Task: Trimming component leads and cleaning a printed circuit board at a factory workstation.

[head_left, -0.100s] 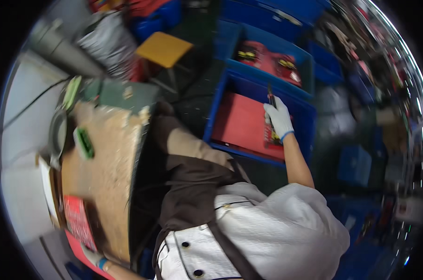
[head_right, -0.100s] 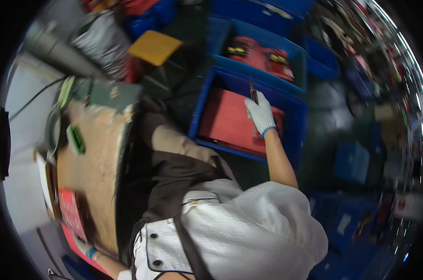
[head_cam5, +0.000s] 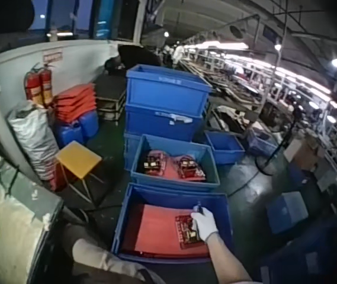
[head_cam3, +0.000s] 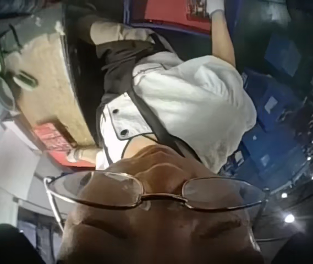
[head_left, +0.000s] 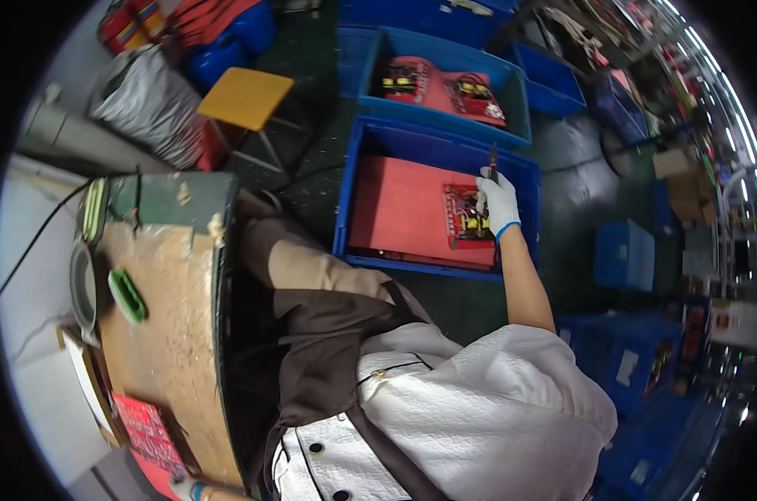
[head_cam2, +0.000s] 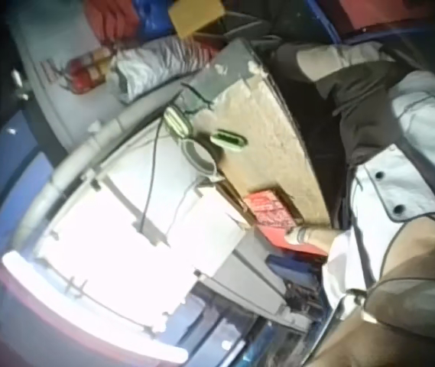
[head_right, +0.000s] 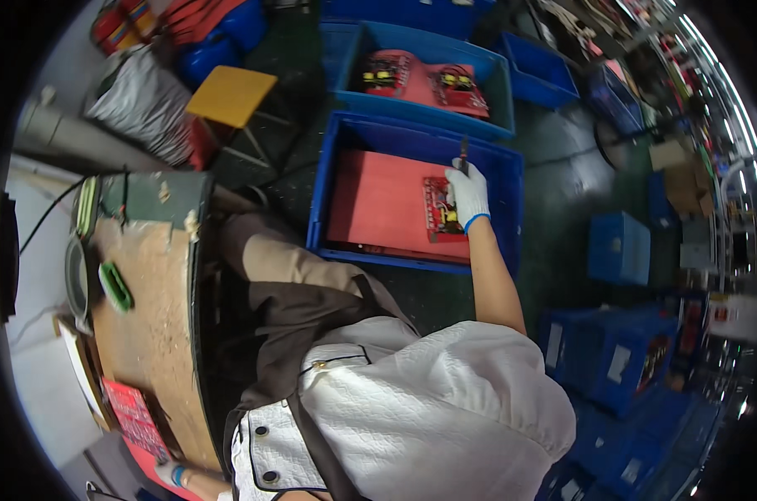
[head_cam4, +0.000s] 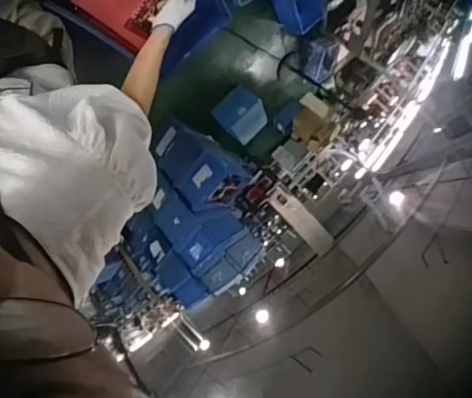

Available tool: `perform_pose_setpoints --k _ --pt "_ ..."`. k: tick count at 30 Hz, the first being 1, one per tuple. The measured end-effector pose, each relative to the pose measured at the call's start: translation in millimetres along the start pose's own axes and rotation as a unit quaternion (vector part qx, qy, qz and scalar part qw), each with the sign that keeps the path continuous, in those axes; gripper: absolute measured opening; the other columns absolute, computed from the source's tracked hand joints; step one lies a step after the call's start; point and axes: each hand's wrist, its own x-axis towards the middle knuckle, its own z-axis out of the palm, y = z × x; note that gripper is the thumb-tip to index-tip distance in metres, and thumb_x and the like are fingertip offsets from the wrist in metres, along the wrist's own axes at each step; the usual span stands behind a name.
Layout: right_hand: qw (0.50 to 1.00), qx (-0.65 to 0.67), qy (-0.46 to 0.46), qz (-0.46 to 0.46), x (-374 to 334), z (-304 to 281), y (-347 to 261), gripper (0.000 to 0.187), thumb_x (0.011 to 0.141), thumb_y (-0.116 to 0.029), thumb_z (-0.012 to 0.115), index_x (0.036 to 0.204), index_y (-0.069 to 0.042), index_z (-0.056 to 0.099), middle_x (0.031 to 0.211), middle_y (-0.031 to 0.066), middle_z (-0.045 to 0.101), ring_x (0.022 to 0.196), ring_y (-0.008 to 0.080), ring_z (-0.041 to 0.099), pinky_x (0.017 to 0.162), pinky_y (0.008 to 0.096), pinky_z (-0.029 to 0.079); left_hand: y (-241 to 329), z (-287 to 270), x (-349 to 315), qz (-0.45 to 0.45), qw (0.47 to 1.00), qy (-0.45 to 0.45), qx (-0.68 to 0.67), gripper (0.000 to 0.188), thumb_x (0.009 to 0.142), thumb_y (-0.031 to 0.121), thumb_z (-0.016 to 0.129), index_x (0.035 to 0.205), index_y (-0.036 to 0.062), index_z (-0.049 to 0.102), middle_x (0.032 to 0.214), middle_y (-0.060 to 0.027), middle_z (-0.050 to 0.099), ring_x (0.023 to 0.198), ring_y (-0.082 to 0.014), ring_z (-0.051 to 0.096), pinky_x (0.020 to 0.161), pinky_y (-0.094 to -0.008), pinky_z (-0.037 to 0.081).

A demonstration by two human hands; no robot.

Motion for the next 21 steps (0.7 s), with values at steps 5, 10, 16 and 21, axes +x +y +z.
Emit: perform_pose_setpoints --k 5,10,16,21 --pt "0.966 -0.179 0.187 -0.024 64 -121 108 0.027 0.085 -0.004 0.071 0.111 -0.007 0.065 0.071 0.0022 0.059 0.051 0.0137 0.054 0.046 0.03 0.042 62 -14 -40 0.023 0.983 0.151 0.101 0.04 0.074 0.045 0.088 0.086 0.0081 0.082 0.081 -0.0127 0.077 0.072 -0.0316 0.073 0.07 -0.0473 0.059" --pt "0.809 -0.573 0.106 0.08 84 -83 174 0.056 0.081 -0.037 0.081 0.13 -0.015 0.067 0.128 0.0242 0.065 0.113 0.045 0.068 0.1 0.0496 0.054 48 -56 -86 0.123 0.949 0.274 0.095 0.037 0.069 0.044 0.09 0.081 0.0097 0.082 0.077 -0.0116 0.076 0.067 -0.0307 0.071 0.065 -0.0451 0.058" --pt "0.808 -0.582 0.088 0.038 85 -89 177 0.044 0.085 -0.04 0.076 0.119 -0.012 0.069 0.128 0.0252 0.062 0.111 0.0448 0.068 0.097 0.0517 0.055 87 -112 -110 0.244 0.922 0.285 -0.09 0.01 0.072 0.014 0.083 0.077 0.0083 0.076 0.075 -0.0091 0.075 0.065 -0.0232 0.068 0.062 -0.038 0.056" --pt "0.805 -0.564 0.179 0.035 77 -53 177 0.049 0.086 -0.046 0.077 0.122 -0.014 0.068 0.123 0.0258 0.064 0.109 0.0448 0.069 0.091 0.0525 0.058 145 -120 -131 -0.083 0.773 0.106 -0.619 0.014 0.094 0.01 0.058 0.082 0.0049 0.062 0.076 -0.0052 0.059 0.068 -0.0219 0.058 0.064 -0.037 0.05"
